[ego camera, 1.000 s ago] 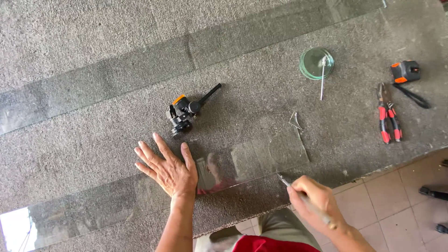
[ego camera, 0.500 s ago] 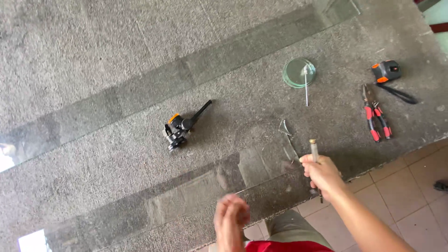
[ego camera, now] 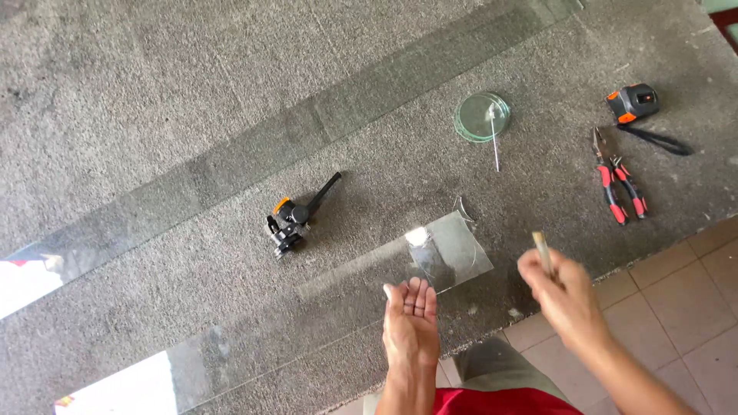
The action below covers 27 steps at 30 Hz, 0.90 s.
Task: Cutting a circular piece of glass from a sheet using specialized glass-cutting tools.
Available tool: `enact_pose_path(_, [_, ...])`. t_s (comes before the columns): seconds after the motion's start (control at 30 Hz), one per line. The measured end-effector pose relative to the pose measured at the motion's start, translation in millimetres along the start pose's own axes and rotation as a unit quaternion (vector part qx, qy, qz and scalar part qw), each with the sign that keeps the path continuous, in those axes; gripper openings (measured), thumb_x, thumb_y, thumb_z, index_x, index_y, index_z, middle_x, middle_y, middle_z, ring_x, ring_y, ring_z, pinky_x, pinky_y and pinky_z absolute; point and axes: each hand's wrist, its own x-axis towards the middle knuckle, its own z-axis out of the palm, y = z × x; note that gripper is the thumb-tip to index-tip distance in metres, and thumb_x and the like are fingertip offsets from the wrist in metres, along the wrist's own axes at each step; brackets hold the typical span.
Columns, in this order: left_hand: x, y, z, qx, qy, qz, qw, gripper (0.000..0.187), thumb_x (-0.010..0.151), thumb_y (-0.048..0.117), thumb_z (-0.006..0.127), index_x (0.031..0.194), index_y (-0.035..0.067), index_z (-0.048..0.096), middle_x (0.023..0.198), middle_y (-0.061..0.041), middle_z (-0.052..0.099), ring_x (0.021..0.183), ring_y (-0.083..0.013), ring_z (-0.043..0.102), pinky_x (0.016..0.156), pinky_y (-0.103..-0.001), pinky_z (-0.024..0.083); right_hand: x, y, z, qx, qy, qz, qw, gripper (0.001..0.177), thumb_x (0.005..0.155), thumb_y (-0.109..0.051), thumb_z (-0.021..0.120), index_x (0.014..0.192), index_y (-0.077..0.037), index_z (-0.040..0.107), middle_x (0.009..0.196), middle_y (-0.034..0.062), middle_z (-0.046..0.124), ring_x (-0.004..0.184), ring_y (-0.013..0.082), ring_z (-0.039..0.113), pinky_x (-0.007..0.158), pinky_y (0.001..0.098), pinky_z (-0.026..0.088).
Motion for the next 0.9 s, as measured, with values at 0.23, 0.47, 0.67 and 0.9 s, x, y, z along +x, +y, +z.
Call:
enact_pose_path(0.23, [17.4,-7.4,-27.6,0.004,-0.051,0.029,0.998,0.044,0.099,0.041,0.057,0.109,-0.001,0.061,0.098,-0.012,0.065,0.092,-0.0242,0.068,0.090,-0.041,0.060,-32.6,13.5,73.4,0.189,-0.266,0.086,0.941,0.027,0.095,-0.028,0.065,0.078,-0.008,0.063,0.056,-0.0055,0.043,0.045,0.0043,0.033,0.039,0.0254,0.021])
enact_pose_path(0.47, [-4.1,3.4,-16.8,0.019,-0.014,-0.012,1.000,0.043,0.100,0.043,0.055,0.105,0.000,0.062,0.096,-0.010,0.068,0.085,-0.0212,0.067,0.082,-0.038,0.058,-17.0,5.9,99.5,0.237,-0.216,0.104,0.941,0.040,0.098,-0.028,0.066,0.065,-0.009,0.051,0.051,-0.0048,0.037,0.039,0.0076,0.030,0.036,0.0288,0.021])
enact_pose_path(0.67, [-3.1,8.5,-17.0,0.005,-0.016,-0.011,1.000,0.042,0.099,0.040,0.057,0.105,-0.002,0.061,0.098,-0.012,0.068,0.088,-0.0234,0.068,0.085,-0.040,0.060,-12.8,2.2,101.1,0.275,-0.247,0.126,0.921,0.037,0.097,-0.025,0.063,0.066,-0.009,0.052,0.051,-0.0047,0.034,0.040,0.0075,0.028,0.037,0.0286,0.021])
enact_pose_path(0.9, [-16.5,13.7,-2.0,0.003,-0.018,0.004,1.000,0.042,0.099,0.037,0.057,0.104,-0.004,0.061,0.098,-0.015,0.069,0.088,-0.0269,0.070,0.084,-0.041,0.060,-16.5,-1.3,86.7,0.323,-0.246,0.082,0.910,0.038,0.098,-0.022,0.059,0.064,-0.008,0.049,0.052,-0.0037,0.033,0.038,0.0083,0.028,0.035,0.0293,0.021])
